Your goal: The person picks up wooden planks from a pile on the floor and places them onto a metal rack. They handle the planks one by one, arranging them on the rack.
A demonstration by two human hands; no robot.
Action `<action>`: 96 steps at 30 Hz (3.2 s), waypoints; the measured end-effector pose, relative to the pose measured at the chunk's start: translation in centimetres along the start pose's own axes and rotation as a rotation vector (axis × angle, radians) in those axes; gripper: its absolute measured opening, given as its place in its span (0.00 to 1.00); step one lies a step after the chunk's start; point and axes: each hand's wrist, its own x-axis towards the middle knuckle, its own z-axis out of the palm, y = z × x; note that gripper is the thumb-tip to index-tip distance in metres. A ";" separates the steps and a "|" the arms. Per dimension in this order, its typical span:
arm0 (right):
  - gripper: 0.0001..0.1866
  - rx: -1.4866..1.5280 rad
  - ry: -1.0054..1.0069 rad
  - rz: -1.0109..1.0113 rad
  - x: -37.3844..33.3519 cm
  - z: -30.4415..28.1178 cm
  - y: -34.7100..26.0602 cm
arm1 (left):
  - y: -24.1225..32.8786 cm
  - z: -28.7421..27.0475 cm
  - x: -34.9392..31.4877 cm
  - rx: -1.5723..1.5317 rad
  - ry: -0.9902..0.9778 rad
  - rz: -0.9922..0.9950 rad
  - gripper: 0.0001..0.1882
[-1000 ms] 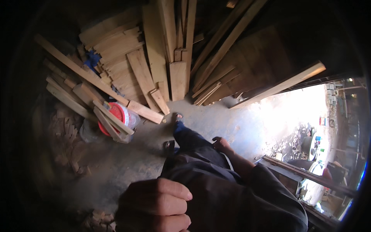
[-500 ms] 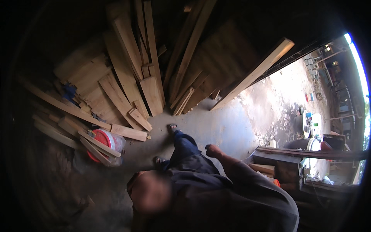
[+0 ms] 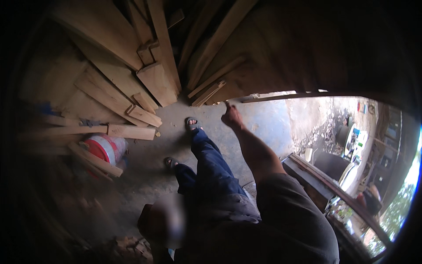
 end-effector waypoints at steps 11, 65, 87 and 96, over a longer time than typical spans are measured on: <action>0.41 -0.148 0.200 -0.058 17.6 4.6 -0.7 | -3.0 4.2 3.6 0.059 -0.020 -0.493 0.03; 0.33 0.055 -0.209 -1.392 -52.1 2.6 -12.4 | -16.5 -7.1 -20.7 -1.715 0.680 -0.050 0.32; 0.33 0.375 -1.089 -0.879 -60.6 17.5 -38.7 | -14.1 -37.3 -31.3 -1.243 0.995 0.084 0.35; 0.40 1.026 -1.712 -0.207 -62.6 24.0 -50.2 | -20.4 -49.3 -39.5 -0.995 1.276 -0.090 0.31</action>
